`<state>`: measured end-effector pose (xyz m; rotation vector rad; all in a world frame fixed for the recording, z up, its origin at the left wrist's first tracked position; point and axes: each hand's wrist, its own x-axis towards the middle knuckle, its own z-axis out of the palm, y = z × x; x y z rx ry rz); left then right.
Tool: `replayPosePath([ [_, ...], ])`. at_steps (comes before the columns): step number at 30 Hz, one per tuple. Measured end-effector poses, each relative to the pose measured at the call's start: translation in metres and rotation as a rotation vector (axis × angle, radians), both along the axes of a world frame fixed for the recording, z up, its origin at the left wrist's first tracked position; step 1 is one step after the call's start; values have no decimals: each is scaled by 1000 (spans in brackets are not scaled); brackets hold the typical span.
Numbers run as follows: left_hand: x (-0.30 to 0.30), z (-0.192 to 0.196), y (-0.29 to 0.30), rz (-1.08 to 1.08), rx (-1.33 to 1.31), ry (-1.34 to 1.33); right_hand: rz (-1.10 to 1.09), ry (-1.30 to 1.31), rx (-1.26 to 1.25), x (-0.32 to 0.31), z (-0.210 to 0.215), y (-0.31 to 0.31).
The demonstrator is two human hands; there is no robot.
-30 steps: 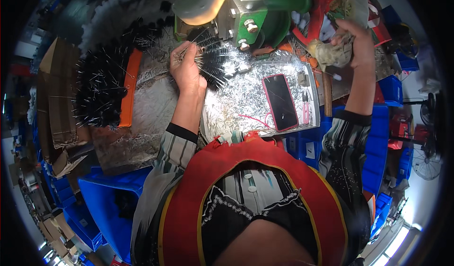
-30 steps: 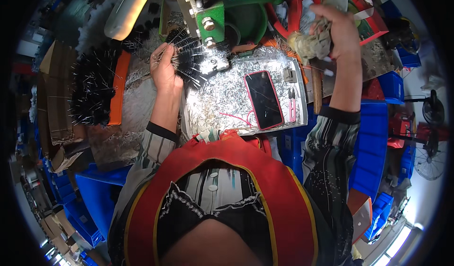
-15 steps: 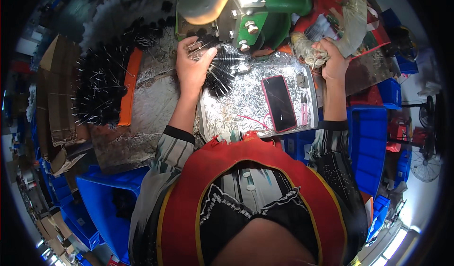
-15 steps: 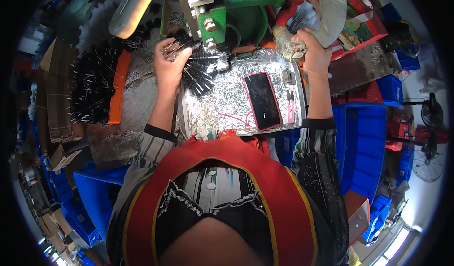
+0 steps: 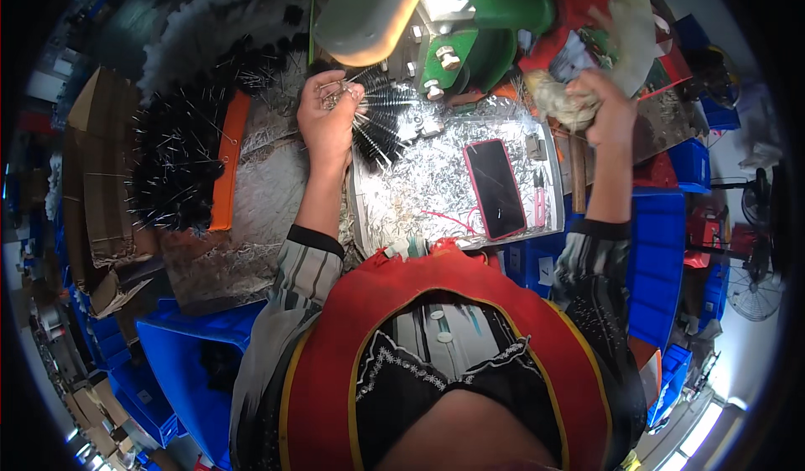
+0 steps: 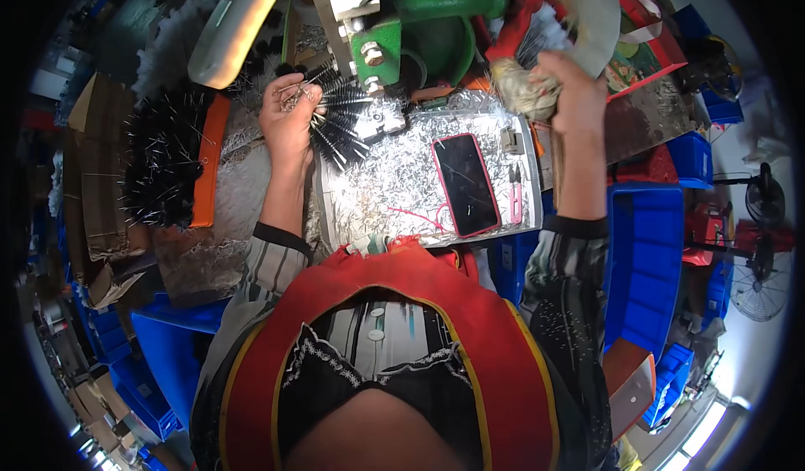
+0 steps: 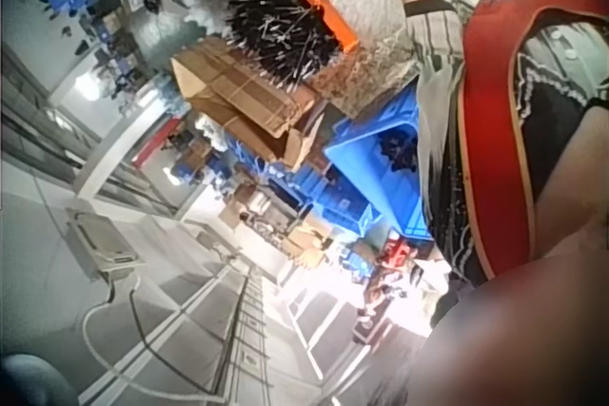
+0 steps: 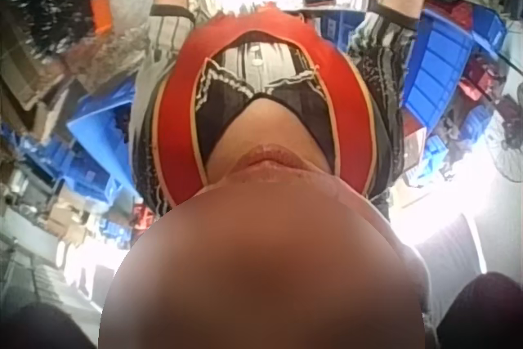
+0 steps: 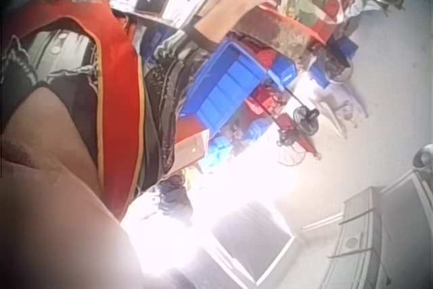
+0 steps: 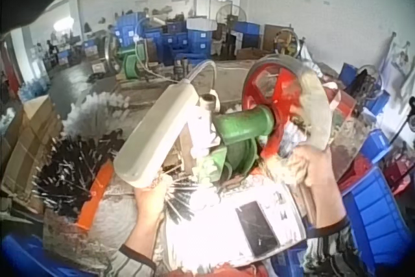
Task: Inserting metal pins into a brush head fixture and using a manual press to secure them.
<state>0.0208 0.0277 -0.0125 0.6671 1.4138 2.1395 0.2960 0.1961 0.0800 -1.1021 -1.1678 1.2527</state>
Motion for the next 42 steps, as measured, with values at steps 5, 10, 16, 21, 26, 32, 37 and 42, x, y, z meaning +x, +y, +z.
replayPosePath([
  [5, 1, 4, 5, -18, -22, 13, 266, -139, 14, 6, 73, 5],
  [10, -2, 1, 1, 43, -47, 38, 178, -118, 150, -11, 48, -3],
  [16, -5, -8, 7, 88, -36, 166, 145, 140, 562, -10, -44, 3],
  [21, -2, 0, -4, 175, 42, 90, 112, 0, 24, -3, 17, -2],
  [26, 4, 2, 1, 252, 44, 100, 278, -201, -20, 4, 72, -2],
  [32, -1, -3, 5, 296, 16, 187, 426, -260, -18, 4, 94, 20],
  [37, -2, -2, 3, 331, -39, 257, 140, -147, 227, 2, 57, 4],
  [42, -1, 8, 4, 279, -143, 347, 169, -145, 676, 4, -51, 1],
])
